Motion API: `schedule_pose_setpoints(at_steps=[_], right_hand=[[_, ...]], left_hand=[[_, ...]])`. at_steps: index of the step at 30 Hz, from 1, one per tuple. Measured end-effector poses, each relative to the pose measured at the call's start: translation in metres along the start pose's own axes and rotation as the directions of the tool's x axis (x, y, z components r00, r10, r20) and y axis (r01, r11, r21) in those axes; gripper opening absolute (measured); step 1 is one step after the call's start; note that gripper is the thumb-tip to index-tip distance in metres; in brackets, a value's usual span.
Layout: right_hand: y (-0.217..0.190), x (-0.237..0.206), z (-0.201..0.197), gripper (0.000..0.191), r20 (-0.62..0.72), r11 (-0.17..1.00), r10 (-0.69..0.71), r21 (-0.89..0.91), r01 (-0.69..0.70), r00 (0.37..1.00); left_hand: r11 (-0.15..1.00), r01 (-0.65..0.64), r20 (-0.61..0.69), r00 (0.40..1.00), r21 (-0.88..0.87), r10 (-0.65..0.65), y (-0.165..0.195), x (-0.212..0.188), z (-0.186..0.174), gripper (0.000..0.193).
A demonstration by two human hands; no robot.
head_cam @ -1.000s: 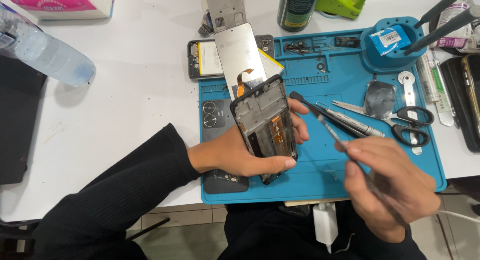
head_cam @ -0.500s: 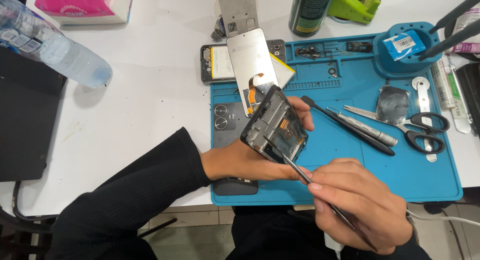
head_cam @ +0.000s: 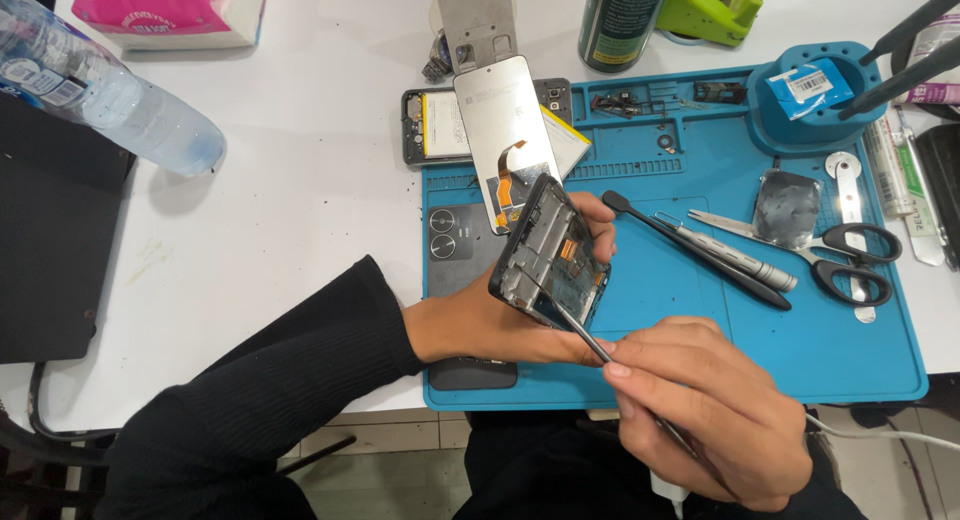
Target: The person holds a disassembled smartphone in one hand and uses a small brush and a thin metal spudger to scrape and brush the inside of the phone frame and around the board, working around the edges and cavity. Other phones and repair tools rest on a blue silicone mat on the workbench.
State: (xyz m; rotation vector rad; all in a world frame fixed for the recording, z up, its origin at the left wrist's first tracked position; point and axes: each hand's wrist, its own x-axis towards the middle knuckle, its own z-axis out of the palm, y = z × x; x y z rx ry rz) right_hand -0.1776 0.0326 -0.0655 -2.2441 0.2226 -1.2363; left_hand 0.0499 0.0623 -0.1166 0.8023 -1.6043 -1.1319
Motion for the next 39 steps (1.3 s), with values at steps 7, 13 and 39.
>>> schedule_pose_setpoints(at_steps=[7, 13, 39], right_hand=[[-0.006, 0.001, -0.003, 0.033, 0.047, 0.999, 0.012, -0.047, -0.01, 0.999], [-0.01, 0.001, -0.004, 0.034, 0.067, 0.998, 0.025, -0.052, -0.022, 0.997], [0.011, -0.011, -0.01, 0.023, -0.104, 0.971, 0.14, 0.211, -0.115, 0.985]], left_hand=[[1.0, 0.019, 0.0, 1.0, -0.018, -0.019, 0.004, 0.002, 0.0, 0.095], [0.999, 0.032, 0.005, 0.999, -0.03, -0.032, 0.005, 0.002, 0.0, 0.095], [0.998, 0.044, 0.014, 0.999, 0.045, -0.045, 0.014, 0.006, 0.002, 0.099]])
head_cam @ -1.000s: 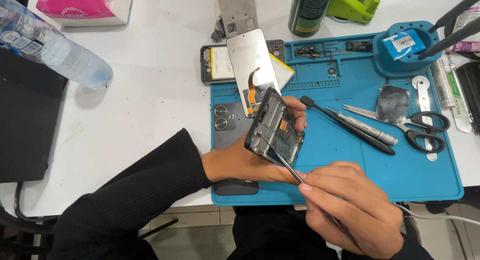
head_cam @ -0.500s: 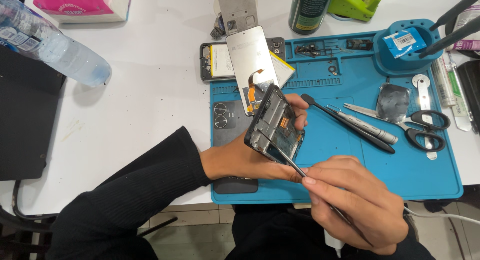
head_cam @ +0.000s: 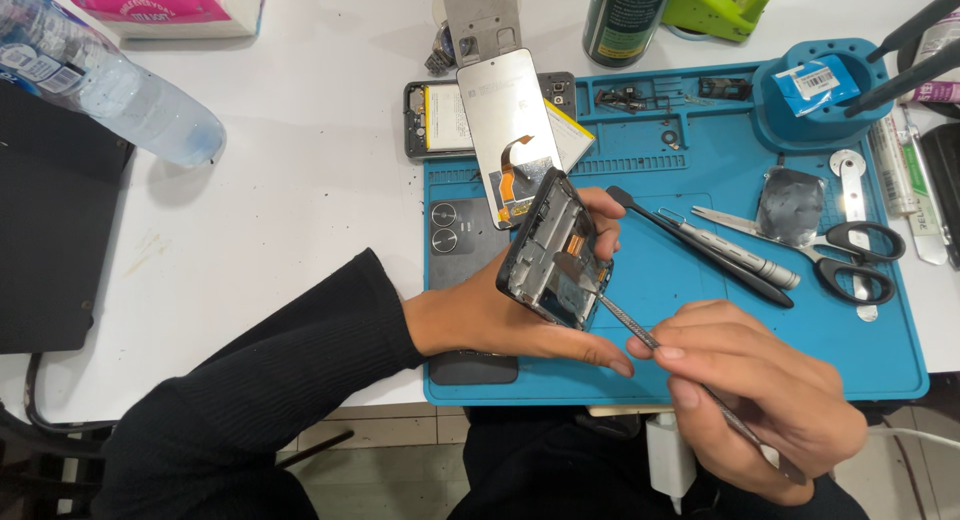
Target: The person holds a disassembled smartphone in one hand and uses a small brush and a thin metal spudger to scrape and brush the inside of the phone frame and around the board, working around the edges and cavity. Other phones and repair tools rest on a blue silicone mat on the workbench.
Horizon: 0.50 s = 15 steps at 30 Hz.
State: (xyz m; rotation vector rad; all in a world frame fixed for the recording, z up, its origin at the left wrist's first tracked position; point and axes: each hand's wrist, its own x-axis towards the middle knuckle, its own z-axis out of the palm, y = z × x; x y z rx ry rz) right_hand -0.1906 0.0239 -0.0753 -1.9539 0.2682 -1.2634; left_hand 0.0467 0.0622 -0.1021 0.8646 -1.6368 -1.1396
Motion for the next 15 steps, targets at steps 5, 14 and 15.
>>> schedule_pose_setpoints(at_steps=[5, 14, 15], right_hand=[[0.0014, -0.0039, -0.0001, 0.021, -0.02, 0.999, 0.02, -0.029, -0.021, 1.0], [-0.0047, -0.0035, -0.0005, 0.021, -0.136, 0.978, 0.131, -0.145, -0.151, 0.982], [-0.0053, -0.0029, -0.0013, 0.02, -0.176, 0.966, 0.143, -0.189, -0.176, 0.974]], left_hand=[[1.0, -0.006, -0.01, 1.0, 0.015, 0.006, -0.0003, 0.0003, 0.0004, 0.1], [0.998, -0.007, -0.022, 1.0, 0.061, 0.009, 0.0003, 0.0013, 0.001, 0.11], [0.995, -0.042, -0.031, 0.999, 0.094, 0.045, 0.0001, 0.0019, 0.0007, 0.114]])
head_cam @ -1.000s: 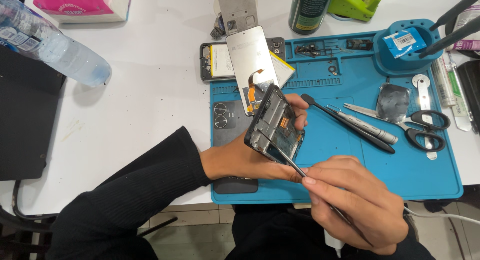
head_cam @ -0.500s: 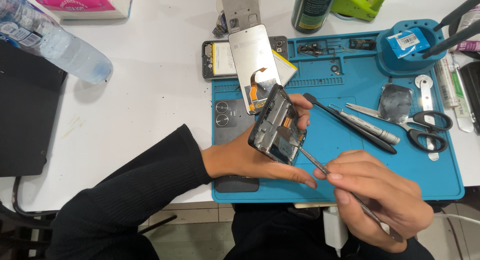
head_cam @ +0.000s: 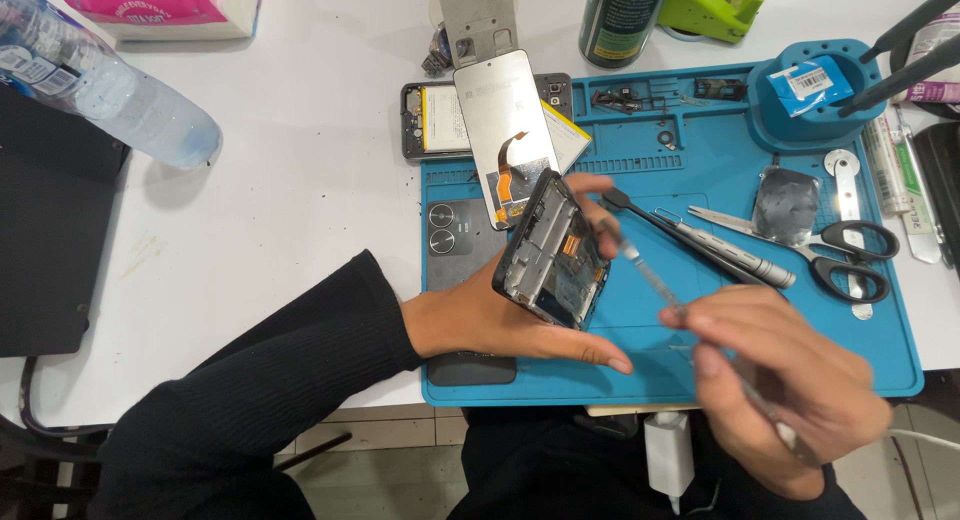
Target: The person holds a disassembled smartphone in one hand and uses a small brush and a thin metal spudger to scrape and brush the inside of the phone frame and around the board, working around the edges and cavity. Other phones and repair tools rest on a blue silicone mat on the workbench.
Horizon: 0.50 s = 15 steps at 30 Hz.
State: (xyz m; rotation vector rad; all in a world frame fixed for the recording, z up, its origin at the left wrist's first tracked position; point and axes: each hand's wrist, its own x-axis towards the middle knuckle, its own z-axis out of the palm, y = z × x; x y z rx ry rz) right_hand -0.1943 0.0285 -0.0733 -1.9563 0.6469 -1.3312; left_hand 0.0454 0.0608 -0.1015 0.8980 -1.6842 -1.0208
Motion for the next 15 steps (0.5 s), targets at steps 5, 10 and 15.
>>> schedule_pose_setpoints(at_steps=[5, 10, 15], right_hand=[[-0.0005, 0.0041, -0.0051, 0.018, -0.042, 0.991, 0.093, -0.094, -0.097, 0.995], [0.0025, 0.0062, -0.0004, 0.017, -0.052, 0.997, 0.059, -0.053, -0.061, 0.997], [0.0022, 0.007, 0.0009, 0.018, -0.042, 0.998, 0.035, -0.054, -0.037, 0.999]], left_hand=[[0.999, 0.031, 0.007, 0.999, 0.035, -0.031, 0.0014, 0.001, -0.0008, 0.119], [0.999, 0.028, 0.022, 0.999, 0.046, -0.029, 0.0063, 0.0007, -0.0029, 0.115], [0.999, 0.041, 0.038, 0.998, 0.023, -0.042, 0.0079, 0.0023, -0.0038, 0.115]])
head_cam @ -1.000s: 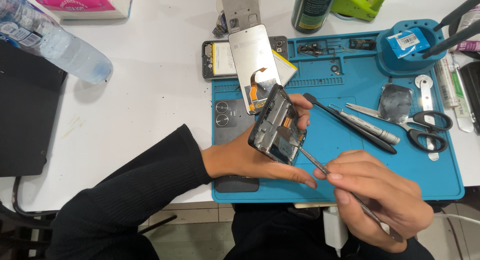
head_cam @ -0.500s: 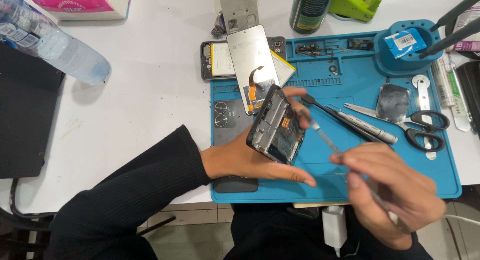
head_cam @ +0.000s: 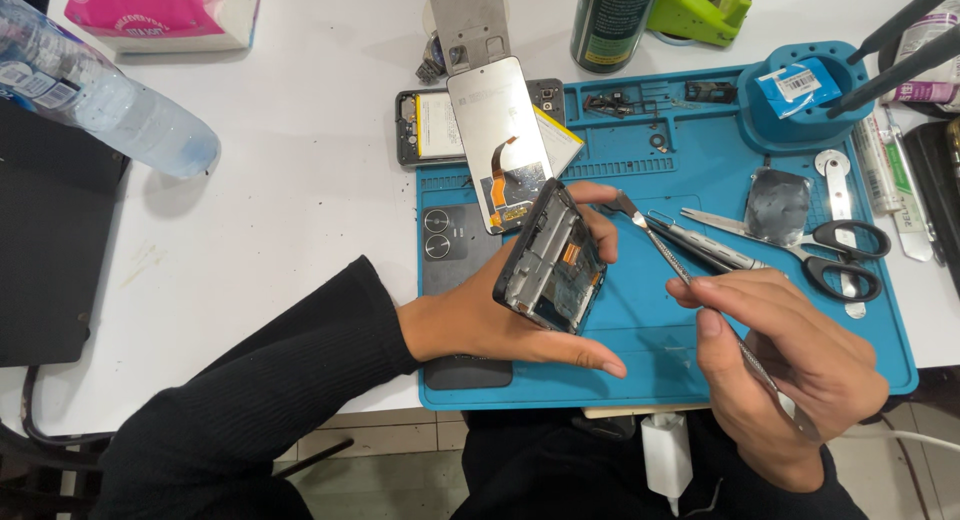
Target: The person holds a disassembled smartphone in one hand and uses a small brush and a thin metal spudger to scrape and brush the inside of the phone frame and around the board, working around the edges and cavity. Other phones and repair tools rest on a blue silicone mat on the workbench.
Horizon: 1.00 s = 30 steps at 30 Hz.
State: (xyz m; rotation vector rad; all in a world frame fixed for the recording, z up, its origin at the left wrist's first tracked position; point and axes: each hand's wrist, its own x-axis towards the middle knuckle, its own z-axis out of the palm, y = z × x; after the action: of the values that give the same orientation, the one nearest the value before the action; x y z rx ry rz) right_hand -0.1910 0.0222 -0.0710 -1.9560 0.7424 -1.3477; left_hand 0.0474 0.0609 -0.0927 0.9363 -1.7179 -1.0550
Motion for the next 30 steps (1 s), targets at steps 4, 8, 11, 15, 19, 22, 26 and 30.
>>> schedule_pose_setpoints(at_steps=[4, 8, 11, 15, 19, 22, 26, 30], right_hand=[[-0.001, 0.0, 0.001, 0.018, 0.004, 1.0, -0.007, -0.011, 0.007, 1.0], [-0.003, 0.0, 0.002, 0.018, 0.003, 1.0, -0.009, -0.015, 0.009, 1.0], [-0.005, -0.001, -0.002, 0.019, 0.001, 1.0, -0.006, -0.03, 0.006, 1.0], [-0.008, -0.007, -0.009, 0.025, 0.054, 0.997, 0.006, 0.071, -0.01, 0.999], [0.002, -0.005, -0.016, 0.031, 0.161, 0.968, -0.226, 0.148, 0.203, 0.961], [0.008, -0.002, -0.018, 0.035, 0.23, 0.936, -0.345, 0.16, 0.314, 0.91], [0.007, -0.003, -0.014, 0.037, 0.234, 0.928, -0.371, 0.143, 0.345, 0.899], [-0.002, -0.009, -0.007, 0.036, 0.18, 0.95, -0.308, 0.112, 0.291, 0.934]], left_hand=[[0.998, 0.03, 0.008, 1.0, -0.051, -0.03, 0.0, 0.0, 0.0, 0.115], [0.971, -0.141, 0.001, 0.99, 0.191, 0.143, 0.001, 0.003, -0.001, 0.091], [0.972, -0.135, -0.011, 0.99, 0.19, 0.139, 0.003, 0.004, -0.002, 0.084], [0.999, -0.005, -0.02, 1.0, 0.033, 0.006, 0.004, 0.004, -0.001, 0.085], [0.99, -0.082, -0.022, 0.996, 0.115, 0.085, 0.003, 0.003, -0.001, 0.08], [0.984, -0.094, -0.019, 0.995, 0.149, 0.098, 0.001, 0.002, -0.001, 0.078], [0.996, -0.055, -0.015, 0.998, 0.076, 0.057, 0.0, 0.002, -0.001, 0.079], [0.963, -0.169, -0.017, 0.984, 0.211, 0.176, 0.0, 0.001, -0.001, 0.081]])
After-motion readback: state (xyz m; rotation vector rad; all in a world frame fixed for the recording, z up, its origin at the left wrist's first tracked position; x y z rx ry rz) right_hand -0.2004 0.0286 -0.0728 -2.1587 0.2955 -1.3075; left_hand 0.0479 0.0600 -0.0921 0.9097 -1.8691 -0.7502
